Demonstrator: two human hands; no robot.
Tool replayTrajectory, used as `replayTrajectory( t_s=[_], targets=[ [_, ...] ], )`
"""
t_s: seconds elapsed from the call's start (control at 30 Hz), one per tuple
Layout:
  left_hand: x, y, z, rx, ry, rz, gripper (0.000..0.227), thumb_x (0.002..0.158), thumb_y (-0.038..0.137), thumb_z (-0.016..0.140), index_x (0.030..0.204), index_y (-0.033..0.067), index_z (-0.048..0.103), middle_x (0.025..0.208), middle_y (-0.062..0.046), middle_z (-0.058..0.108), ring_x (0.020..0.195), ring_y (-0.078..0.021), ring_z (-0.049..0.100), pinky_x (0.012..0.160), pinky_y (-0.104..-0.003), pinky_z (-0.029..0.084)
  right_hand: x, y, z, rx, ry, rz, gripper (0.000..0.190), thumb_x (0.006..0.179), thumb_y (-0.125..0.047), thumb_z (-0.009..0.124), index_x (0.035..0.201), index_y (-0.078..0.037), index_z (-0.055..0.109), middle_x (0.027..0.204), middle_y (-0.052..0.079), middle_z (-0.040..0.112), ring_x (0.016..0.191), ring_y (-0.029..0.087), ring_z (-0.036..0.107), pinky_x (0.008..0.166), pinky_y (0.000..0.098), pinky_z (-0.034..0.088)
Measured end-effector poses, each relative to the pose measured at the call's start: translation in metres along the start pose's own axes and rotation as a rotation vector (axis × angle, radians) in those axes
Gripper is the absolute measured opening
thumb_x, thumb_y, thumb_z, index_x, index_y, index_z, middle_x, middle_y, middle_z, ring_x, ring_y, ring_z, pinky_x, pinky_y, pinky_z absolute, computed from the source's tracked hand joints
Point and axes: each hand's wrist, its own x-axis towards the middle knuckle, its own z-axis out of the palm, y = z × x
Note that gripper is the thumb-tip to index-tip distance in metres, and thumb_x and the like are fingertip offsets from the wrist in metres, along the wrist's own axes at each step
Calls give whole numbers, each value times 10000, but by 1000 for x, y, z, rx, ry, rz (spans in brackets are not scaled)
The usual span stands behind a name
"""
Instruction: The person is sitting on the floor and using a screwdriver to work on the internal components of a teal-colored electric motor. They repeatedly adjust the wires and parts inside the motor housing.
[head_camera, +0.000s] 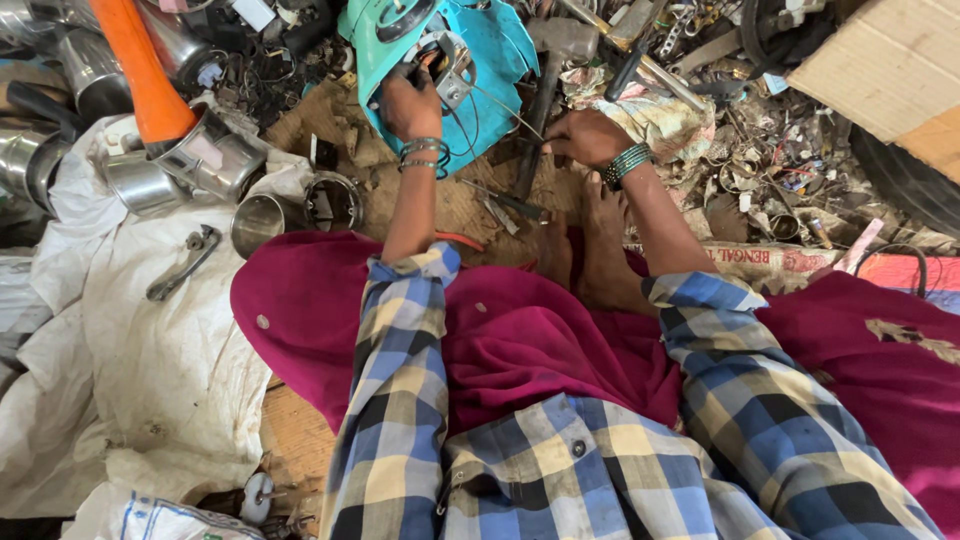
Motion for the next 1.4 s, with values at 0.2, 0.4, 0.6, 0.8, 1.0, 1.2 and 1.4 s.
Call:
replayTrajectory(
  t_s=[0.2, 0.4, 0.6, 0.8, 1.0, 1.2, 1.4],
  targets=[
    [4, -49, 32, -333, -65, 23, 234, 947, 248, 731, 1062, 49, 771, 969, -143, 776, 825, -248, 738, 742, -399, 577, 5, 2, 3, 32, -29, 73, 376, 939, -418, 706, 1149, -113, 771, 1038, 154, 754, 902, 343, 708, 835, 475, 527],
    [13, -53, 39, -744, -242, -223, 279, 984, 220, 665, 1171, 24, 734, 684, -75, 695, 500, -137, 588, 473, -323, 472, 7, 1, 5, 38, -73, 85, 363, 959, -408, 689, 1159, -116, 771, 1035, 151, 761, 906, 338, 706, 839, 481, 526],
    [5, -25, 3, -869, -333, -448, 253, 972, 249, 711, 1122, 47, 740, 605, -35, 649, 440, -95, 530, 381, -267, 364, 7, 3, 8, 19, -65, 61, 364, 972, -408, 680, 1147, -101, 769, 1019, 160, 756, 914, 352, 701, 838, 489, 522],
    [2, -22, -13, -1015, -439, -338, 281, 965, 323, 709, 1050, 60, 759, 582, -32, 635, 413, -91, 466, 370, -267, 319, 9, 5, 19, -1, -7, 0, 381, 954, -413, 690, 1121, -79, 767, 1034, 169, 751, 940, 367, 696, 861, 485, 521],
    [1, -27, -8, -1023, -416, -410, 525, 1002, 480, 673, 914, -37, 693, 591, -47, 655, 425, -111, 482, 382, -278, 314, 7, 8, 12, 42, -49, 54, 368, 972, -412, 665, 1132, -97, 769, 1022, 164, 755, 947, 356, 701, 871, 483, 520],
    [7, -28, -6, -956, -431, -445, 447, 894, 518, 711, 998, 100, 827, 556, -4, 595, 421, -81, 411, 394, -253, 300, 10, 7, 13, 69, -54, 34, 377, 973, -417, 658, 1132, -93, 766, 1038, 149, 756, 917, 342, 706, 851, 480, 518],
    [11, -37, -3, -1048, -484, -600, 361, 959, 382, 722, 1087, 46, 752, 691, -3, 623, 537, -95, 461, 475, -268, 356, 11, 11, 18, 43, -42, 20, 391, 975, -419, 661, 1139, -81, 770, 1033, 169, 755, 914, 357, 706, 848, 479, 526]
  ],
)
